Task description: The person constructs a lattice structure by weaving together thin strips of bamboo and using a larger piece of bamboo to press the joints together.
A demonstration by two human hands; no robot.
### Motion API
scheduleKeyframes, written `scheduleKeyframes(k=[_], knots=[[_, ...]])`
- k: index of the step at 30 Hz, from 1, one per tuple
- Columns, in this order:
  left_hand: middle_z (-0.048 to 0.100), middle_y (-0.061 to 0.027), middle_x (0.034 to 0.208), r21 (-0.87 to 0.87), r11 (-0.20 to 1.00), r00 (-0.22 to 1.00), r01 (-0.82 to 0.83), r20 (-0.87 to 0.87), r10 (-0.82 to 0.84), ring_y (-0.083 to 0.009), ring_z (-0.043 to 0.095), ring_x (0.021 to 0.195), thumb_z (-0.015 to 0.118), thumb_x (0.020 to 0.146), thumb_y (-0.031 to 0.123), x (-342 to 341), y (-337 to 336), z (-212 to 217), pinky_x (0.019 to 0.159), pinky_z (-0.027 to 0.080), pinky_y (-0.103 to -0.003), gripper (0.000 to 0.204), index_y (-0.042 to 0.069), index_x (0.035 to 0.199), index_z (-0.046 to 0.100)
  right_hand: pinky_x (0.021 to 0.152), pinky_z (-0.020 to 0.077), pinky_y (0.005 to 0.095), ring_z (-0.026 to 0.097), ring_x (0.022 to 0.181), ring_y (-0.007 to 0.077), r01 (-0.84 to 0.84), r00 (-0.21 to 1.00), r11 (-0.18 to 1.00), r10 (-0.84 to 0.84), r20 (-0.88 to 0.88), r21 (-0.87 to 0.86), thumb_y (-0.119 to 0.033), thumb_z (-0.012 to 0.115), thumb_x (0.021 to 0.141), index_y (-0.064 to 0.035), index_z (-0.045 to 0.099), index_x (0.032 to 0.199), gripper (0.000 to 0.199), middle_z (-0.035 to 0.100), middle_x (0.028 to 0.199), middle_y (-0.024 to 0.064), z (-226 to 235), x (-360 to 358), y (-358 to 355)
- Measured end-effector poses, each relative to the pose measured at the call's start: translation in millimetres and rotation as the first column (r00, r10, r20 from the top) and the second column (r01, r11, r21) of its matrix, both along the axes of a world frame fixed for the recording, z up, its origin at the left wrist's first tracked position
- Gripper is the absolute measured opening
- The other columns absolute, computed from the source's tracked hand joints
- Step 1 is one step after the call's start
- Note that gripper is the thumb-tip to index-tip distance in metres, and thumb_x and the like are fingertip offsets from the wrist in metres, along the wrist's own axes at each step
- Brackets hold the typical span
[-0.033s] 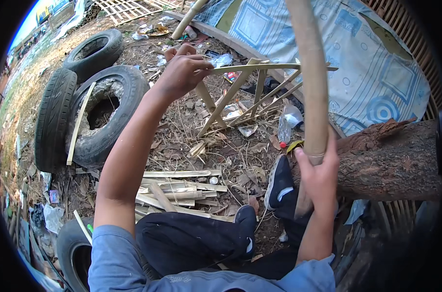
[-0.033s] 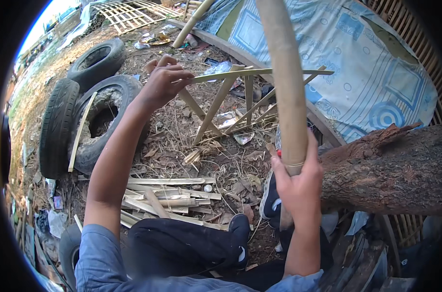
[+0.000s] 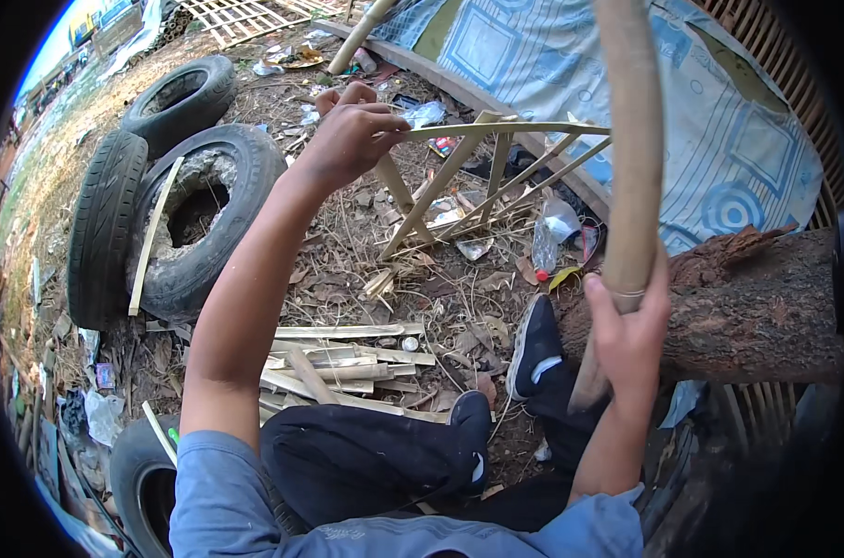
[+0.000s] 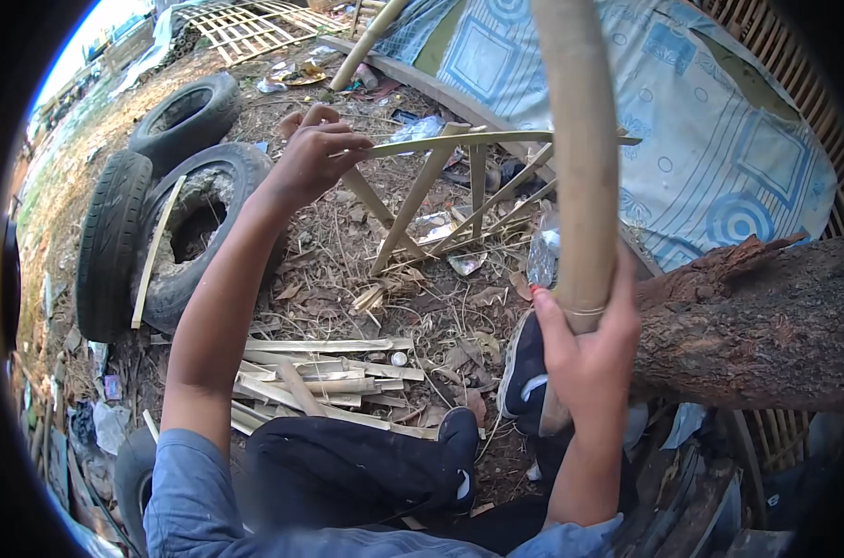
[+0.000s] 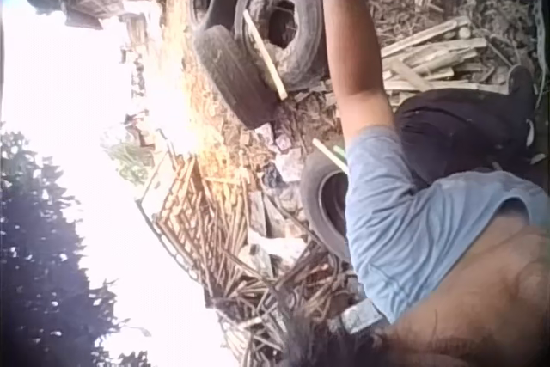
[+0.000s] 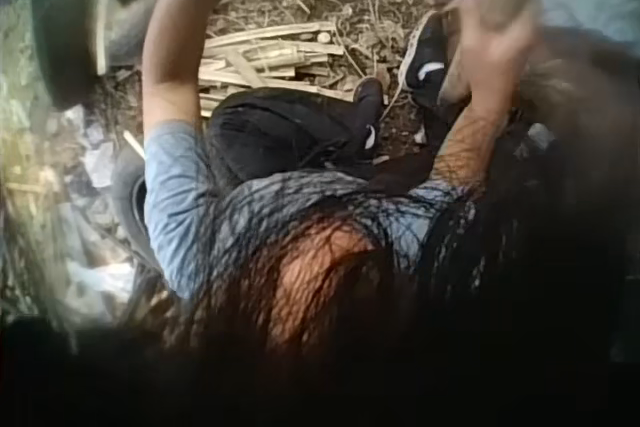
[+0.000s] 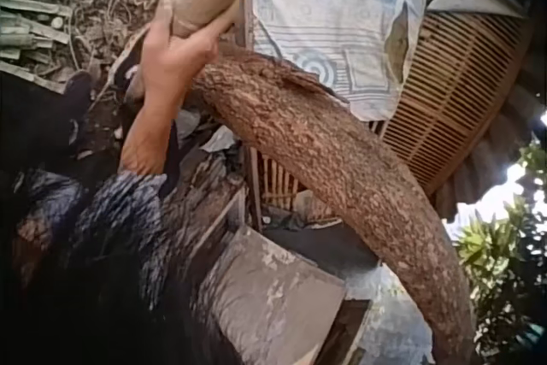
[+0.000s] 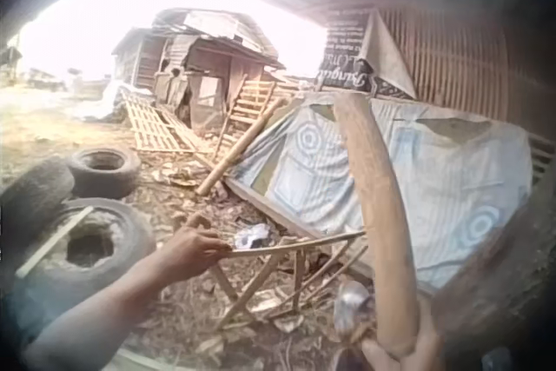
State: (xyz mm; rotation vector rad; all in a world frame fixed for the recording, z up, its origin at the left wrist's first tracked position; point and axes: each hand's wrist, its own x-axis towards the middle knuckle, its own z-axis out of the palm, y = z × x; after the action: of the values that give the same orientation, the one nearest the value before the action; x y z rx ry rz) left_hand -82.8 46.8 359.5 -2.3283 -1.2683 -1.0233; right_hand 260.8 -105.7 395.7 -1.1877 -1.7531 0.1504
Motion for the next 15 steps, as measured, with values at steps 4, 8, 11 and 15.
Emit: scheduleKeyframes(k=[4,8,11,15], knots=[[0.067,0.0028,0.085,-0.011,1.000,1.000,0.006,-0.004,-0.006,-0.0224,0.050,0.107,0.071,0.087,0.026,16,-1,-1,0.096,0.028,-0.041,0.019,0.016,0.101,0.077,0.078,0.0533,0.0444,0.068,0.085,0.0352,0.170,0.977,0.967,-0.191,-0.094,-0.191,-0.005,0.070,0.081,0.0014,0.043,0.133,0.059,0.066,0.100,0.0217,-10,19,15],[0.068,0.0025,0.085,-0.012,1.000,1.000,0.005,0.021,-0.005,-0.0231,0.051,0.107,0.069,0.088,0.024,0,2,-9,0.094,0.029,-0.039,0.018,0.015,0.102,0.077,0.088,0.0513,0.0431,0.068,0.101,0.0358,0.135,0.987,0.925,-0.092,0.135,-0.355,-0.009,0.071,0.083,0.0008,0.041,0.139,0.065,0.068,0.103,0.0259,-61,25,8],[0.069,0.0030,0.085,-0.042,0.999,0.999,0.018,0.044,-0.017,-0.0225,0.051,0.108,0.070,0.088,0.024,-1,7,-2,0.095,0.028,-0.040,0.018,0.016,0.102,0.077,0.089,0.0507,0.0367,0.065,0.097,0.0215,0.064,0.988,0.961,-0.099,-0.120,-0.270,-0.005,0.070,0.084,0.0013,0.045,0.137,0.059,0.067,0.104,0.0151,-13,14,-10],[0.069,0.0038,0.085,-0.006,1.000,0.999,-0.015,-0.036,0.015,-0.0209,0.052,0.107,0.070,0.088,0.024,12,-5,-2,0.096,0.026,-0.043,0.017,0.017,0.101,0.078,0.083,0.0525,0.0385,0.065,0.089,0.0231,0.101,0.948,0.989,-0.129,-0.292,-0.108,-0.005,0.070,0.083,0.0010,0.043,0.138,0.062,0.066,0.102,0.0151,23,23,-8]])
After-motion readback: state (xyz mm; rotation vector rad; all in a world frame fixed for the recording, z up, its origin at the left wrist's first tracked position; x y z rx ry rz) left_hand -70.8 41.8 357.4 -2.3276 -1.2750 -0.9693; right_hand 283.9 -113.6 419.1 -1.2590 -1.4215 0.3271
